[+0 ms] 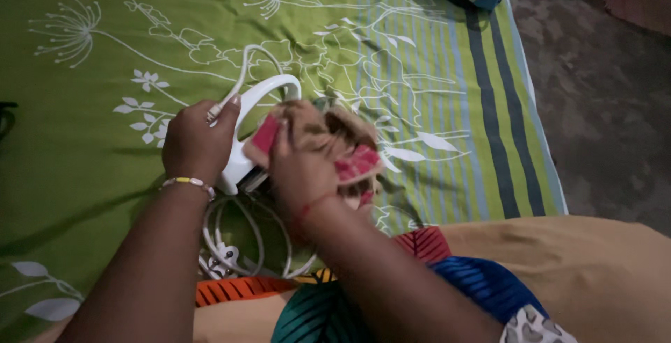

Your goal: The person sits on the floor and uses a cloth to wipe the surface of a white electric iron. They clean the top, sides, and handle of the iron, occasionally adjusting the cord. The person also wipes the soleplate of the iron with the cloth.

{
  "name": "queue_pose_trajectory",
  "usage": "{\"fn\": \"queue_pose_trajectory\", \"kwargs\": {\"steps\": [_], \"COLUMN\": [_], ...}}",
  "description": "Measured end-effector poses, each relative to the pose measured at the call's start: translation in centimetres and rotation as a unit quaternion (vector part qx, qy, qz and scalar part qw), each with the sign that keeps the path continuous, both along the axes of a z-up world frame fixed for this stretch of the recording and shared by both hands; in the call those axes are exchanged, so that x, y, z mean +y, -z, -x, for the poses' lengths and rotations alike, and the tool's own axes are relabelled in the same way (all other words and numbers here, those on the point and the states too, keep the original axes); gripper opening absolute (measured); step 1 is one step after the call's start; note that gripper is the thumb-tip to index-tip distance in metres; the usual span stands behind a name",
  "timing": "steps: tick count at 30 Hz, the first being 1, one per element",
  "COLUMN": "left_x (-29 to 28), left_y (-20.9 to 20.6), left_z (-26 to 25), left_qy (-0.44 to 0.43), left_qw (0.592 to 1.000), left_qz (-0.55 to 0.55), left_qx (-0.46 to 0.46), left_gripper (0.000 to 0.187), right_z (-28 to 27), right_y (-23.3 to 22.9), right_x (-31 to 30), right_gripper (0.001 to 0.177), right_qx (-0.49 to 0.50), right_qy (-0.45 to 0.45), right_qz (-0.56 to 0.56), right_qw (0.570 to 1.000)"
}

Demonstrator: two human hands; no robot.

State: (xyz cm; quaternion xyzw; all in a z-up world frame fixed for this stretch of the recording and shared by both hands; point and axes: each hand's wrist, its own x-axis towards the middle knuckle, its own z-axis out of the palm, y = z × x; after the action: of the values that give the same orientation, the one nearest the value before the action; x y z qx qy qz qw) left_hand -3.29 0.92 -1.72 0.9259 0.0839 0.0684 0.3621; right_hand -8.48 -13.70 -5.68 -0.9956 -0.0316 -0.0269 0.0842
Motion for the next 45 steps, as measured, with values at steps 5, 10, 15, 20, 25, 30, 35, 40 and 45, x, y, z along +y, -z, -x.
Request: {"fn": "queue_pose_trajectory", "kwargs": {"steps": [5,10,15,20,25,30,35,40,45], "left_x": [0.1,1.0,1.6,1.7,2.5,2.5,2.4,2.2,1.6], "left_y": [0.4,1.2,3.6,5.4,4.5,3.0,3.5,4.3,4.1], "left_z": [-0.1,-1.1,-1.8,-3.0,-2.9,-2.4,-2.2,-2.3,-3.1], "left_qy": [-0.002,0.019,0.019,0.008,-0.027,-0.001,0.042,0.078,0.119], "left_qw": [1.0,0.997,0.94,0.9,0.84,0.798,0.75,0.735,0.72], "left_qz": [0.018,0.078,0.342,0.436,0.538,0.587,0.643,0.649,0.661], "left_qx": [-0.016,0.008,0.003,0.011,0.068,0.138,0.149,0.178,0.171], "left_gripper": [0.046,0.049,0.035,0.033,0.039,0.042,0.035,0.041,0.047], "right_z": [2.8,2.9,2.6,3.9,7.4,8.2,7.1,5.2,-1.2], "right_y": [-3.6,-8.5,-6.3,-1.6,-2.5,-1.7,-0.7,-1.5,-2.8], "right_x": [0.3,-1.2,-1.2,1.0,2.4,1.1,0.0,1.4,2.0], "right_gripper": [0.055,0.086,0.098,0.078,0.098,0.075,0.061,0.075,0.072], "right_qx": [0.142,0.184,0.069,-0.172,-0.108,-0.139,-0.16,-0.084,-0.095], "right_qy": [-0.096,-0.088,-0.028,-0.07,-0.185,-0.26,-0.235,-0.244,-0.127], "right_qz": [-0.056,0.01,0.031,0.132,0.024,-0.114,-0.109,-0.098,-0.178], "right_qw": [0.984,0.979,0.997,0.974,0.977,0.949,0.952,0.961,0.971]}}
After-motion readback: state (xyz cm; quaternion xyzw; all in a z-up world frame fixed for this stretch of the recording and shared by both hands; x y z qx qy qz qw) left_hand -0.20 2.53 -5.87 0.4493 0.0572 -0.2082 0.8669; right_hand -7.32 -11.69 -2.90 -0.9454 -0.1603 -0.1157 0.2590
